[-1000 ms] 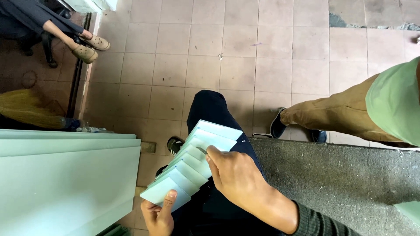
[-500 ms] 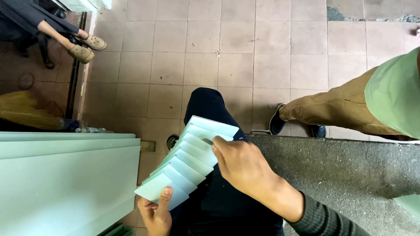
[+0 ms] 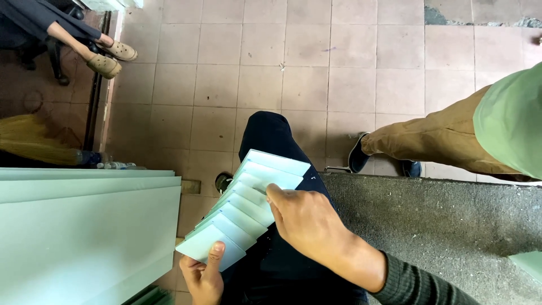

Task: Inspecting and separating a stack of thin white panels using a small tool

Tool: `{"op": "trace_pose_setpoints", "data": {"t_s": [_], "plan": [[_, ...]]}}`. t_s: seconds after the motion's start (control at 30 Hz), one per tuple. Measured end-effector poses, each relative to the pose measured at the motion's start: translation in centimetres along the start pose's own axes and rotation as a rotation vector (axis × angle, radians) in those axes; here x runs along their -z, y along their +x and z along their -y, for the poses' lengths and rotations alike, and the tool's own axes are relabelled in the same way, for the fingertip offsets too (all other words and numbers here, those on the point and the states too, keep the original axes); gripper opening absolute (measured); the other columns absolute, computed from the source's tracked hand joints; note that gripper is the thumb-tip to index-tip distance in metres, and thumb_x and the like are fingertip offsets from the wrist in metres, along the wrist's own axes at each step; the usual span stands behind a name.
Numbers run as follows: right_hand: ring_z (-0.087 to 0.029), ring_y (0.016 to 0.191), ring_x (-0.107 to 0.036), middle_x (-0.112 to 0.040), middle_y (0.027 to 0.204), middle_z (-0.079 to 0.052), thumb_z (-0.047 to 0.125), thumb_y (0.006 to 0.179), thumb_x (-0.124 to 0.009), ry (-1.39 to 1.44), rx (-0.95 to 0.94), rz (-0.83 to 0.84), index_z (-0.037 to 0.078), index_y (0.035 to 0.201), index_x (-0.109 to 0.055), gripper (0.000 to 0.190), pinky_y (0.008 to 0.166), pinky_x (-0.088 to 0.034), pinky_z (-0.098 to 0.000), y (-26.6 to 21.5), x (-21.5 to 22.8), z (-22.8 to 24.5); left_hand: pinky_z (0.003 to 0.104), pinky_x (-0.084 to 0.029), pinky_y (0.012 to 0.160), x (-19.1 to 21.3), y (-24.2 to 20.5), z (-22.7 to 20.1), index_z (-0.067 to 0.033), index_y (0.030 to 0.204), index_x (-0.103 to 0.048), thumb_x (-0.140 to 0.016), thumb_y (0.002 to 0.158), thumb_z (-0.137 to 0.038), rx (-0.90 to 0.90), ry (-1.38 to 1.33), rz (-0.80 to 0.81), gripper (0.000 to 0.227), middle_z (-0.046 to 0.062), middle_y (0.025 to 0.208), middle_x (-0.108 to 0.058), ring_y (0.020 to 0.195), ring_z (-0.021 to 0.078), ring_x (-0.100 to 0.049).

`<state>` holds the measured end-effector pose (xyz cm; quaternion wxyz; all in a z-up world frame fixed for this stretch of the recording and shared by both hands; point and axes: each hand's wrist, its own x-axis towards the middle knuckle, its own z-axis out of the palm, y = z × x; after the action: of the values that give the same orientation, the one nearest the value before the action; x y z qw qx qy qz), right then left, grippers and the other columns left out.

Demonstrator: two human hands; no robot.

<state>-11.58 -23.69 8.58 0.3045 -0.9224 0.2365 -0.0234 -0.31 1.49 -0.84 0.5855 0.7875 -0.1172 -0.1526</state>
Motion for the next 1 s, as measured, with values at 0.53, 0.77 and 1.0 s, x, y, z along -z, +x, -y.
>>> {"op": "trace_pose_setpoints", "data": {"t_s": [0.53, 0.77, 1.0], "plan": [[-0.034, 0.048, -0.057, -0.058, 0.059, -0.005, 0.020, 0.110, -0.059, 0.126, 0.007, -0.016, 0.015, 0.101, -0.054, 0.011, 0.044, -0.039, -0.0504, -0.8, 1.6, 0.1, 0.034, -0.047, 0.084, 1.3, -3.0, 5.6, -0.0068, 0.090, -0.048, -0.095, 0.075, -0.030, 0.152, 0.080, -0.240, 0.054, 0.007, 0.090, -0.051, 0.090, 0.0206, -0.060], [-0.011, 0.045, -0.044, -0.052, 0.054, -0.002, 0.026, 0.114, -0.054, 1.024, -0.475, 0.356, 0.008, 0.079, -0.071, 0.042, 0.053, -0.038, -0.0284, -2.1, 3.6, -0.7, 0.039, -0.060, 0.097, 0.8, -2.7, -1.2, 0.0019, 0.108, -0.063, -0.088, 0.075, -0.028, 0.074, 0.061, -0.063, 0.051, 0.026, 0.118, -0.081, 0.116, 0.0305, -0.078], [-0.010, 0.036, -0.032, -0.038, 0.051, -0.003, 0.030, 0.119, -0.049, 1.719, -0.655, 0.584, 0.005, 0.075, -0.051, 0.050, 0.034, -0.023, -0.0246, -3.7, 2.9, -1.7, 0.023, -0.027, 0.046, 1.7, -4.2, -1.6, -0.0082, 0.121, -0.084, -0.084, 0.081, -0.035, -0.092, 0.243, 0.047, 0.049, 0.004, 0.078, -0.086, 0.049, 0.0021, -0.030]]}}
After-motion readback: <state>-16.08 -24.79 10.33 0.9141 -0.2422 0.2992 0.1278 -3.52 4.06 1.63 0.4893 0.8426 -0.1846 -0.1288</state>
